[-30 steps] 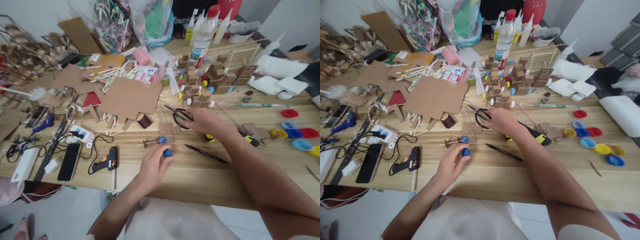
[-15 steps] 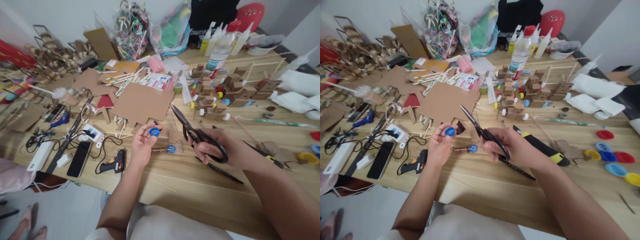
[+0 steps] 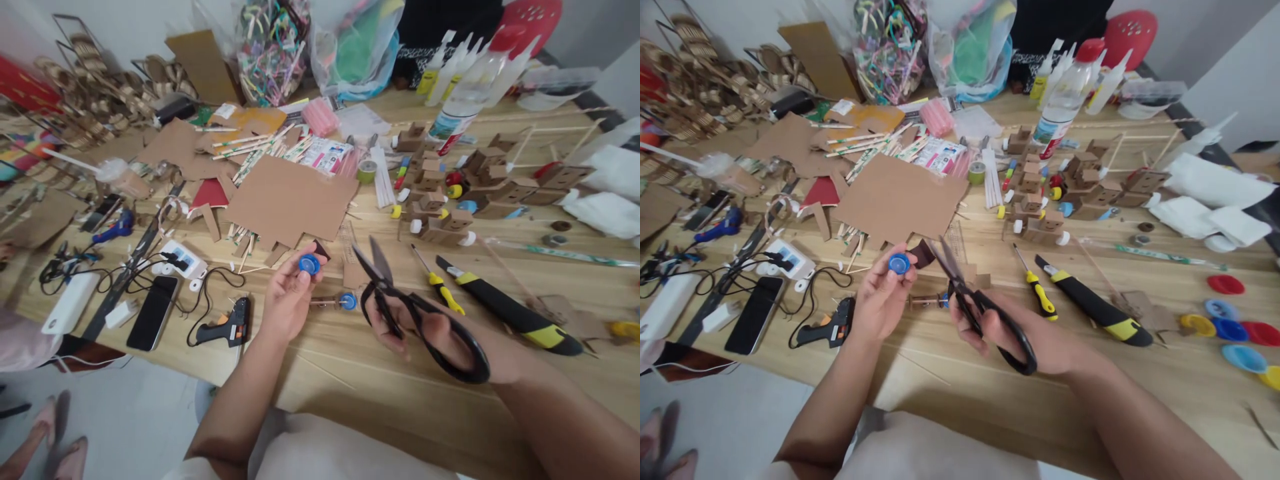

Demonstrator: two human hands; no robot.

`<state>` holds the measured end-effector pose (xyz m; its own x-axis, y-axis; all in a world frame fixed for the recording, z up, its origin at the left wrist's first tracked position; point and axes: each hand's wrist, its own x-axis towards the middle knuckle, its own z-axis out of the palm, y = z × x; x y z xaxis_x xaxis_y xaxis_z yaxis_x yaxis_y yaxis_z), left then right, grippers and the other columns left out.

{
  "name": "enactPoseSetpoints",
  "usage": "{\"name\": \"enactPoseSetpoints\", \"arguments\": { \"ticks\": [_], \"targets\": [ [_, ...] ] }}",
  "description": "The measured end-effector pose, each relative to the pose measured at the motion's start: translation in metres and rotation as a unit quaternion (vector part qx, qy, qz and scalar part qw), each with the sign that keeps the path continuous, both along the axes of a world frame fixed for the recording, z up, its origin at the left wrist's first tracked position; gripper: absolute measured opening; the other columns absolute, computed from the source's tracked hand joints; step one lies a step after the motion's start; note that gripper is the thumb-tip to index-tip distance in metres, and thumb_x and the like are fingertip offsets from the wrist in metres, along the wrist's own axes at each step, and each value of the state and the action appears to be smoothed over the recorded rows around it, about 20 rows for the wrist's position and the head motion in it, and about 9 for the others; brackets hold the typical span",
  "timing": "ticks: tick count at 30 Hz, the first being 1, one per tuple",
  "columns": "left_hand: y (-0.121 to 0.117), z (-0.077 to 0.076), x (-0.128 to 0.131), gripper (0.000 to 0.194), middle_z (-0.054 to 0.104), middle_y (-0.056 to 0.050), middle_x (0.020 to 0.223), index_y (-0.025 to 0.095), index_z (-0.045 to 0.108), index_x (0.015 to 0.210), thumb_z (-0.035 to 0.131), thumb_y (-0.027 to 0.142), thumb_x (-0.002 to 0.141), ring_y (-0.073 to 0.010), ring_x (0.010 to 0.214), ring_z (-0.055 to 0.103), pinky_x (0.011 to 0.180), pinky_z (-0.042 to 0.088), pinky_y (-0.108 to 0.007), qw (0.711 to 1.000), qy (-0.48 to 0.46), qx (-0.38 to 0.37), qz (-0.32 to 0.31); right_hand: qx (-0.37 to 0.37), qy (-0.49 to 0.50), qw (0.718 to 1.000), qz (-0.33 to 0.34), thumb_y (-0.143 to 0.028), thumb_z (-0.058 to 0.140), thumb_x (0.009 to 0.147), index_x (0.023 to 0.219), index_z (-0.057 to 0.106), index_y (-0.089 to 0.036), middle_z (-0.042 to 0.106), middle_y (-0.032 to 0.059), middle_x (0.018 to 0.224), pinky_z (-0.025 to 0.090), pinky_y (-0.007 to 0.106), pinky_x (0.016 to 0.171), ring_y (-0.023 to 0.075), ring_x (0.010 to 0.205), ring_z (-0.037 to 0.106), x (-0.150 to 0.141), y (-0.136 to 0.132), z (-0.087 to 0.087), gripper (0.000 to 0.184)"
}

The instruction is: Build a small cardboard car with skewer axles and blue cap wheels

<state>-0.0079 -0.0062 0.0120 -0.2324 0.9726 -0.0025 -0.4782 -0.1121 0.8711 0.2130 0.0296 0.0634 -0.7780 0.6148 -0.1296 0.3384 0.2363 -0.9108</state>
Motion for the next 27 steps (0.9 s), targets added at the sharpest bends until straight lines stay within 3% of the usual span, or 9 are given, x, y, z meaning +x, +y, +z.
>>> {"name": "enactPoseSetpoints", "arguments": {
  "ticks": [2, 5, 8, 12, 19, 27],
  "targets": [
    [-0.001, 0.0, -0.001, 0.054, 0.075, -0.004, 0.096, 0.023, 0.08, 0.113, 0.093, 0.056, 0.072, -0.0099, 0.073, 0.062, 0.075, 0.054, -0.025, 1.0, -0.012, -0.007, -0.013, -0.036, 0.016, 0.999, -0.014, -0.099, 0.028, 0.084, 0.079, 0.053, -0.025, 0.049, -0.0024, 0.056, 0.042, 0.031, 0.049, 0.0158, 0.05, 0.045, -0.002, -0.005, 0.002, 0.078],
    [-0.001, 0.003, -0.001, 0.054, 0.072, -0.003, 0.09, 0.023, 0.08, 0.111, 0.09, 0.061, 0.074, -0.0103, 0.07, 0.058, 0.07, 0.052, -0.025, 0.999, -0.012, -0.009, -0.03, -0.005, -0.009, 0.999, -0.046, -0.089, 0.04, 0.091, 0.068, 0.047, -0.026, 0.047, -0.002, 0.054, 0.034, 0.03, 0.047, 0.0153, 0.05, 0.041, -0.007, -0.012, 0.006, 0.067],
    [0.0, 0.006, 0.001, 0.052, 0.063, 0.001, 0.072, 0.021, 0.078, 0.102, 0.085, 0.066, 0.077, -0.0106, 0.062, 0.051, 0.063, 0.047, -0.026, 0.999, 0.003, 0.006, -0.042, 0.003, -0.021, 0.999, -0.039, -0.067, 0.049, 0.098, 0.066, 0.045, -0.027, 0.046, -0.003, 0.053, 0.036, 0.029, 0.049, 0.0145, 0.048, 0.04, -0.009, -0.016, 0.01, 0.052],
    [0.0, 0.008, 0.003, 0.057, 0.045, 0.006, 0.06, 0.019, 0.073, 0.093, 0.081, 0.073, 0.076, -0.0098, 0.054, 0.04, 0.053, 0.039, -0.025, 0.999, 0.024, -0.002, -0.048, 0.019, -0.046, 0.999, -0.018, -0.046, 0.049, 0.101, 0.072, 0.053, -0.025, 0.061, 0.0009, 0.059, 0.04, 0.029, 0.053, 0.0174, 0.051, 0.055, -0.01, -0.019, 0.006, 0.036],
    [-0.002, 0.005, 0.007, 0.062, 0.04, 0.006, 0.057, 0.021, 0.064, 0.074, 0.07, 0.083, 0.079, -0.0103, 0.049, 0.035, 0.048, 0.036, -0.025, 0.997, 0.073, 0.007, -0.036, 0.104, -0.171, 0.98, -0.003, -0.036, 0.052, 0.103, 0.088, 0.063, -0.022, 0.069, 0.0044, 0.062, 0.035, 0.03, 0.052, 0.0199, 0.051, 0.061, -0.013, -0.027, -0.011, 0.024],
    [-0.003, 0.002, 0.009, 0.062, 0.041, 0.006, 0.052, 0.022, 0.063, 0.071, 0.063, 0.082, 0.085, -0.0102, 0.046, 0.033, 0.045, 0.032, -0.025, 0.994, 0.103, 0.006, -0.023, 0.065, -0.142, 0.988, 0.009, -0.034, 0.049, 0.103, 0.088, 0.06, -0.022, 0.071, 0.0043, 0.066, 0.038, 0.03, 0.056, 0.0201, 0.054, 0.063, -0.018, -0.027, -0.01, 0.022]
  ]
}}
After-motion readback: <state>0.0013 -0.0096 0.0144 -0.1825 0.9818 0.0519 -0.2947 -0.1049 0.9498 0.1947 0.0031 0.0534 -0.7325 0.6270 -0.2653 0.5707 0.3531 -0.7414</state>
